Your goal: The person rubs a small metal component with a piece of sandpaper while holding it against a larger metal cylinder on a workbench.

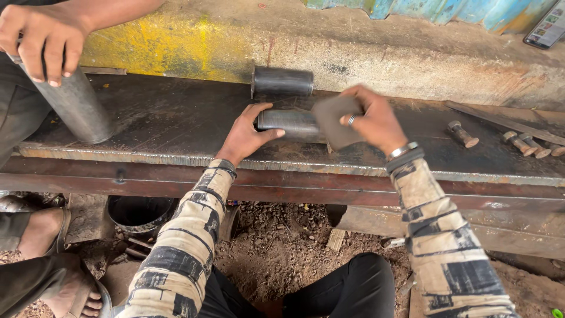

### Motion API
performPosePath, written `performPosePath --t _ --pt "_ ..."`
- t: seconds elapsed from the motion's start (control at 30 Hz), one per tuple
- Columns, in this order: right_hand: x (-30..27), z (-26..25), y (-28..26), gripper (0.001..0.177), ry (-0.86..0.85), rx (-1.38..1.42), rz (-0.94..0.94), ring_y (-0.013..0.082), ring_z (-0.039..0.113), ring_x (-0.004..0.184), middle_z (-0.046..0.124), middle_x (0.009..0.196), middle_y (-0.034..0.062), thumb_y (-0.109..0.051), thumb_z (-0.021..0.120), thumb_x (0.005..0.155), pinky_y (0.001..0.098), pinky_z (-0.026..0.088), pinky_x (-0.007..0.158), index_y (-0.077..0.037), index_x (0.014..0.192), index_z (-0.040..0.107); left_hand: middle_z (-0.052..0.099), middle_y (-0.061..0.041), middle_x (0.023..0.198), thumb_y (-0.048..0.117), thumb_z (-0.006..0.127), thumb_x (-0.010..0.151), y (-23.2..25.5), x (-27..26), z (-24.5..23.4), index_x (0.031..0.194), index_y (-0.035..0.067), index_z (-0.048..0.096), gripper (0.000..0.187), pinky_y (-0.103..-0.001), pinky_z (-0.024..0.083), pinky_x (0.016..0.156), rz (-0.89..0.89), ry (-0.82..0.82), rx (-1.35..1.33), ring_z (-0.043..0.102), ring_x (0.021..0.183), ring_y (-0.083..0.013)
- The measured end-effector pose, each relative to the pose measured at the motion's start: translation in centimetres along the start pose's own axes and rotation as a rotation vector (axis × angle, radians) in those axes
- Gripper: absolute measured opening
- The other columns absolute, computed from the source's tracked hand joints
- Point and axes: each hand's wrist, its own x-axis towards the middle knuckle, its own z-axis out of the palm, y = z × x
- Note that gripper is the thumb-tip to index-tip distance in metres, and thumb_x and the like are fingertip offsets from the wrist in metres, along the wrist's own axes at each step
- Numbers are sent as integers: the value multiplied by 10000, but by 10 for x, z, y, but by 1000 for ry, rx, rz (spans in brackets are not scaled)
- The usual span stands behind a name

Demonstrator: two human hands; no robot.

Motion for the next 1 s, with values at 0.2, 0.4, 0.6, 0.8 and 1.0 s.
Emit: performPosePath --t 0.2,0.4,0.6,0.8,1.0 --pt "3 29 1 203 -206 -594 -20 193 686 882 784 961 -16 -238 780 883 386 536 841 -203 1082 799 460 -141 1481 275 944 649 12 -2 -1 1491 117 445 991 -428 423 1102 -65 -121 21 479 1372 -327" --pt "23 49 3 443 -259 -959 -205 271 654 1016 739 995 30 -499 870 696 519 448 952 -197 1002 761 502 -118 1400 498 825 767 16 -4 -3 1418 132 486 820 -406 475 1059 -119 -131 24 552 1301 -288" --pt "33 75 -18 794 -325 -932 48 374 696 993 738 910 128 -639 885 647 514 473 975 -187 1251 638 533 -72 1368 601 451 994 15 -7 -6 1398 129 543 628 -390 444 1037 -141 -126 -106 557 1242 -256" --pt "48 62 -14 845 -448 -891 175 320 759 868 752 867 106 -692 786 556 494 563 838 -189 1215 623 556 -92 1330 597 394 1009 15 -7 -10 1396 129 553 628 -391 458 1032 -159 -153 -183 574 1205 -282" --pt "36 97 -24 934 -289 -1071 162 353 747 842 738 850 162 -818 813 625 468 581 812 -89 1174 611 554 -113 1365 583 379 1055 5 -5 -5 1374 81 563 622 -372 410 1096 -29 -99 -165 548 1293 -267"
